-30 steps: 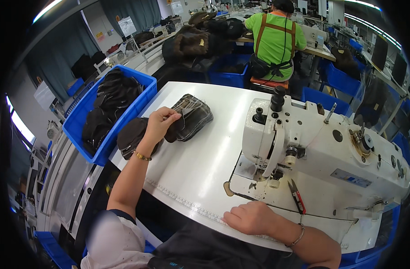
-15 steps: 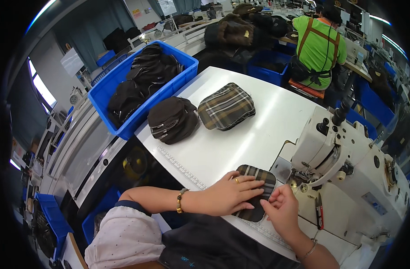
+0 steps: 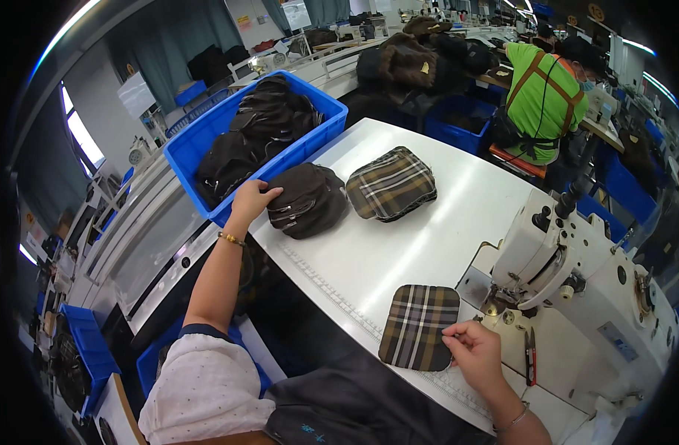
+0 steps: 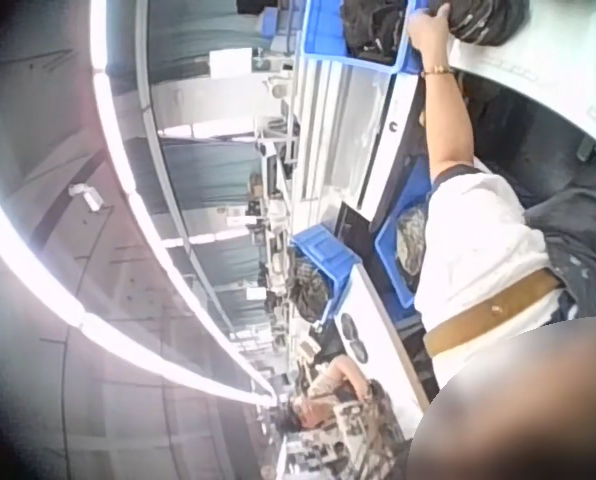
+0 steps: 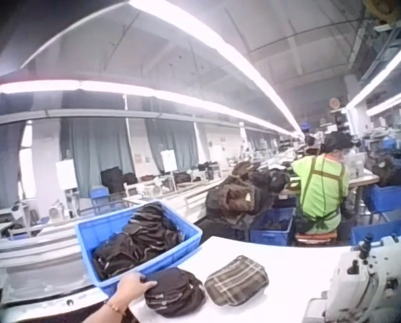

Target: Using an industrial sewing machine to assemble components of fabric caps.

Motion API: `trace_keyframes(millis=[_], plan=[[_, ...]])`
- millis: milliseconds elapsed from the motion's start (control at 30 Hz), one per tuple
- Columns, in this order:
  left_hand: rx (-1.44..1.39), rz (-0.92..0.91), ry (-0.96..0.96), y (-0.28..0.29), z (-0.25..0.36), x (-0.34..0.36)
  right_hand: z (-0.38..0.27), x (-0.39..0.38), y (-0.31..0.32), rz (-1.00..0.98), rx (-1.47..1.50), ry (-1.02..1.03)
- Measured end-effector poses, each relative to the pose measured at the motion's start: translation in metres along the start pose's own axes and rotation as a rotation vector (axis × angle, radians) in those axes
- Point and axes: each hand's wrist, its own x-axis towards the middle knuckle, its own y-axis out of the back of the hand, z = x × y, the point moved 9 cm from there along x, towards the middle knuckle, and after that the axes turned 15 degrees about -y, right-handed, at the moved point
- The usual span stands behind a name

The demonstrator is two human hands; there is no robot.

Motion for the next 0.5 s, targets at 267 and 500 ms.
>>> trace_keyframes(millis=[267,500], plan=[[0.015,-0.063,0.078,-0.014,-0.038,-0.003,-0.002,0.003,-0.013,-0.043,-0.038,0.067],[-0.585,-0.019,0.025,-0.052,-0.057,0.017,0.001,-0.001,-0.01,-0.048,-0.014,0.104]])
